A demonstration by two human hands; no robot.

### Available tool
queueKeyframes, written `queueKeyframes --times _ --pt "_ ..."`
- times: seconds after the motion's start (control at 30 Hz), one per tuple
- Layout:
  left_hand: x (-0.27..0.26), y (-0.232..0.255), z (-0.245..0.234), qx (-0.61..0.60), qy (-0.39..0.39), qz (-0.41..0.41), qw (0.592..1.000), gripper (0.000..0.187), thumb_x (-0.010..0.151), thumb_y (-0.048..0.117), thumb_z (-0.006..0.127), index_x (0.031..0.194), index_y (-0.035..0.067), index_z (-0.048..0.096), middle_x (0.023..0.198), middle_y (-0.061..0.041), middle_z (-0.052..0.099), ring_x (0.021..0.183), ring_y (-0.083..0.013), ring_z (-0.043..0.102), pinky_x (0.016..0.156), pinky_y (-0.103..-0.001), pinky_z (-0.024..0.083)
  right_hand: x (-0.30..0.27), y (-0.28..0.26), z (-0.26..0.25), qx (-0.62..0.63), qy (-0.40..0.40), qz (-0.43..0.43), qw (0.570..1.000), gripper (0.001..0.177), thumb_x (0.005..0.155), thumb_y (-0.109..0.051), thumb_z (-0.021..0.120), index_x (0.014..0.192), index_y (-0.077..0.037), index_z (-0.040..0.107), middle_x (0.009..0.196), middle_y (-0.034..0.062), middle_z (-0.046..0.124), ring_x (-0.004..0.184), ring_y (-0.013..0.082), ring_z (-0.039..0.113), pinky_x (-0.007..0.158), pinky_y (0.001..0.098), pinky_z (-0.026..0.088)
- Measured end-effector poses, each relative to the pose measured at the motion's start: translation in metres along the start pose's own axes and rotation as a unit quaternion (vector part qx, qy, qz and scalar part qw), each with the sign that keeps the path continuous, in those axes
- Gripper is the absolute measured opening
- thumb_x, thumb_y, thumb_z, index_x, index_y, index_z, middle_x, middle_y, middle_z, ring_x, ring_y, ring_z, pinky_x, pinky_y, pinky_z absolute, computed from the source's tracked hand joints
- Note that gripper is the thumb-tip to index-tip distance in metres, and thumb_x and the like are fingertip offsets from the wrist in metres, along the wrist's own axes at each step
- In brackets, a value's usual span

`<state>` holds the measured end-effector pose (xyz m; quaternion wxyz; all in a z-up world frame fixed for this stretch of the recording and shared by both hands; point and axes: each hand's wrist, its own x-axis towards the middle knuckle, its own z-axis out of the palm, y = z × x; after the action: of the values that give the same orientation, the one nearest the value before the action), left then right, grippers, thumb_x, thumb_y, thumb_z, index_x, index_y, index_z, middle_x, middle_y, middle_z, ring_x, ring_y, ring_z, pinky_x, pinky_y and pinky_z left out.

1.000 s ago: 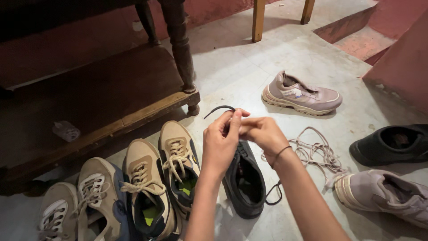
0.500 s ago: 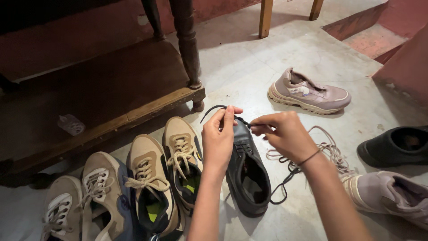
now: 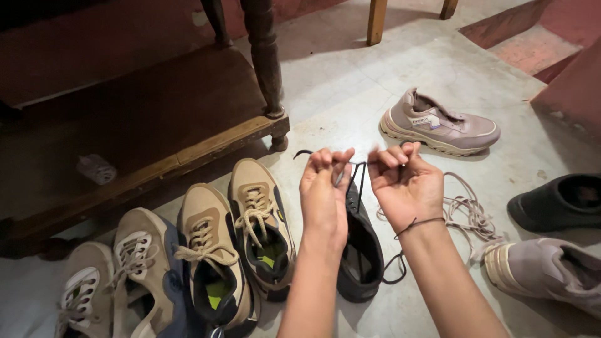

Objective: The person ties the laces of a beige sneaker, then moves to a black shoe and threads a black lace through its eyelets, pulling it tight and continuing to lace the shoe.

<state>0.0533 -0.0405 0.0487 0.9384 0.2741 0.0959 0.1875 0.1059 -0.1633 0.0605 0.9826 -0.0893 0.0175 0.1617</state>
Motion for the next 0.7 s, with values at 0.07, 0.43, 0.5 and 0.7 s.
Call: queueKeyframes --times 0.07,0.43,0.5,0.7 --pt "0.008 0.005 -0.012 -0.056 0.036 0.000 0.998 0.016 0.098 0.002 0.045 0.090 0.014 0.051 0.082 -0.001 0.054 0.083 -0.0135 0.063 0.090 -0.033 0.054 0.009 -0.017 -0.017 0.008 0.005 0.002 1.000 0.021 0.104 -0.016 0.053 0.085 -0.007 0.056 0.069 0.0032 0.043 0.063 0.0159 0.041 0.075 0.0329 0.045" --pt "0.035 0.077 -0.134 0.082 0.166 0.041 0.982 0.015 0.105 0.014 0.040 0.092 0.012 0.047 0.076 0.001 0.044 0.060 -0.0093 0.035 0.056 -0.025 0.036 0.019 -0.153 -0.180 -0.128 0.212 -0.131 0.960 0.018 0.098 -0.013 0.050 0.080 -0.014 0.050 0.063 -0.0009 0.039 0.051 0.0125 0.027 0.050 0.0277 0.027" --pt "0.034 0.075 -0.135 0.251 0.177 0.026 0.951 0.017 0.106 0.020 0.046 0.098 0.008 0.055 0.082 -0.002 0.052 0.065 -0.0118 0.044 0.060 -0.027 0.042 0.022 -0.157 -0.206 -0.204 0.202 -0.140 0.948 0.021 0.101 -0.014 0.052 0.080 -0.016 0.049 0.064 -0.0004 0.041 0.051 0.0126 0.028 0.050 0.0281 0.028" --pt "0.016 0.032 -0.092 0.873 0.148 0.147 0.441 0.071 0.089 0.036 0.063 0.150 0.004 0.044 0.126 -0.022 0.066 0.117 -0.0320 0.062 0.095 -0.044 0.050 0.029 -0.124 -0.192 -0.842 0.159 -0.032 0.514 0.045 0.095 -0.038 0.070 0.120 -0.001 0.076 0.112 0.0154 0.078 0.099 0.0239 0.073 0.087 0.0347 0.052"
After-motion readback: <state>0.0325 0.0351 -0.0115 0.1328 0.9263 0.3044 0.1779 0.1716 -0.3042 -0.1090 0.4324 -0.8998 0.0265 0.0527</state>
